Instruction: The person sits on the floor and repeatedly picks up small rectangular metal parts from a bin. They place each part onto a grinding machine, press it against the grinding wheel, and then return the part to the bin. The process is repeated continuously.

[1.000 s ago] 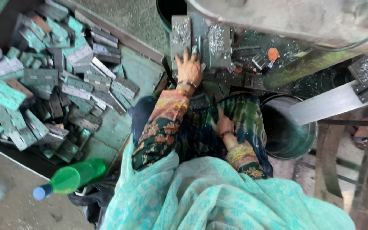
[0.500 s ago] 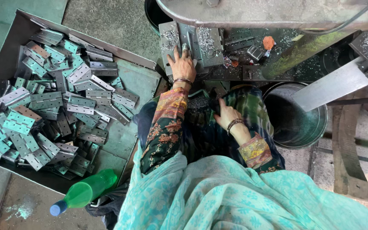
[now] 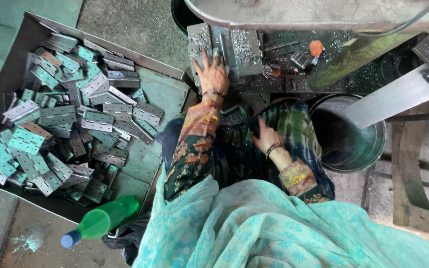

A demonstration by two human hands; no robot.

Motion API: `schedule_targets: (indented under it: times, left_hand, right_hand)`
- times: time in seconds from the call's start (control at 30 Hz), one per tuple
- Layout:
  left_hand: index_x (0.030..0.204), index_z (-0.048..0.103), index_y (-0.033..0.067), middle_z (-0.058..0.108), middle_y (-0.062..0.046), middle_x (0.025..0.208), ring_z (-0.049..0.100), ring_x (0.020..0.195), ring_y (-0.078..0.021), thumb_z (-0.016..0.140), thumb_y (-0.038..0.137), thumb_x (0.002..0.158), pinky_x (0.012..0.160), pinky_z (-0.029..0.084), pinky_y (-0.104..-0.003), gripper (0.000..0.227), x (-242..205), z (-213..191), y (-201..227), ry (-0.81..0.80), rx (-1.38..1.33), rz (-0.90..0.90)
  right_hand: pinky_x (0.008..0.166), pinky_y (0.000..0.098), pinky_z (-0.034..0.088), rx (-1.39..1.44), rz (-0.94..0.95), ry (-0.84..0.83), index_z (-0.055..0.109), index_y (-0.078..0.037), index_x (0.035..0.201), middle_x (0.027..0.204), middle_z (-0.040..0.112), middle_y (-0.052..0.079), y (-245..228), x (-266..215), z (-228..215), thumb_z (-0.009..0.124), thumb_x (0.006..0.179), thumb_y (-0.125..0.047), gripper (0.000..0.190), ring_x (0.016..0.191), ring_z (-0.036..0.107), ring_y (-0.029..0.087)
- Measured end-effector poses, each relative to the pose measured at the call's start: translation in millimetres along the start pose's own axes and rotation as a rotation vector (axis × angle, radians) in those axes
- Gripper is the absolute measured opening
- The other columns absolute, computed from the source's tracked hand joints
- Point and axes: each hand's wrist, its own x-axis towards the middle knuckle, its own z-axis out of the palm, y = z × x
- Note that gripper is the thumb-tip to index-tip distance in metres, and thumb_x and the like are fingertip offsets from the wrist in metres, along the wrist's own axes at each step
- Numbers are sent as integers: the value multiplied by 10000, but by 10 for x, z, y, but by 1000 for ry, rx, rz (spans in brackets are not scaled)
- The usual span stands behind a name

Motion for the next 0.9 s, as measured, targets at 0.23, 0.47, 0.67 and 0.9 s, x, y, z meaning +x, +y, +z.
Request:
schedule_targets:
  times: [0.23, 0.47, 0.67, 0.9]
  left_hand:
    - [1375, 637, 135, 479, -26, 1561, 161, 1540, -375, 450, 329, 1048, 1188, 130, -741, 424, 209, 16, 34, -58, -56, -58]
    - [1388, 638, 101, 499, -40, 1517, 169, 1524, -385, 484, 352, 1028, 1180, 168, -707, 464, -23, 38, 69, 4, -16, 5]
    - [1327, 667, 126, 444, -32, 1573, 150, 1536, -389, 469, 281, 1025, 1169, 160, -733, 392, -111, -39, 48, -144, -2, 17]
    - [1352, 660, 110, 472, -39, 1539, 157, 1531, -389, 464, 277, 1031, 1173, 141, -760, 412, 161, 9, 94, -68, -45, -3]
  right_hand:
    - [800, 565, 580, -56, -60, 71, 329, -167, 1544, 1001, 739, 254, 68, 84, 138, 720, 875, -389, 806, 907, 719, 456]
    - [760, 586, 575, 18, -35, 67, 315, -205, 1549, 994, 742, 236, 284, 134, 574, 673, 899, -449, 781, 884, 720, 453]
    - [812, 582, 573, 19, -35, 47, 309, -176, 1544, 1007, 734, 263, 33, 20, 67, 714, 865, -392, 820, 931, 708, 469]
    - [841, 570, 579, 15, -55, 71, 352, -186, 1534, 1006, 719, 293, 98, 109, 144, 717, 847, -378, 800, 948, 704, 484]
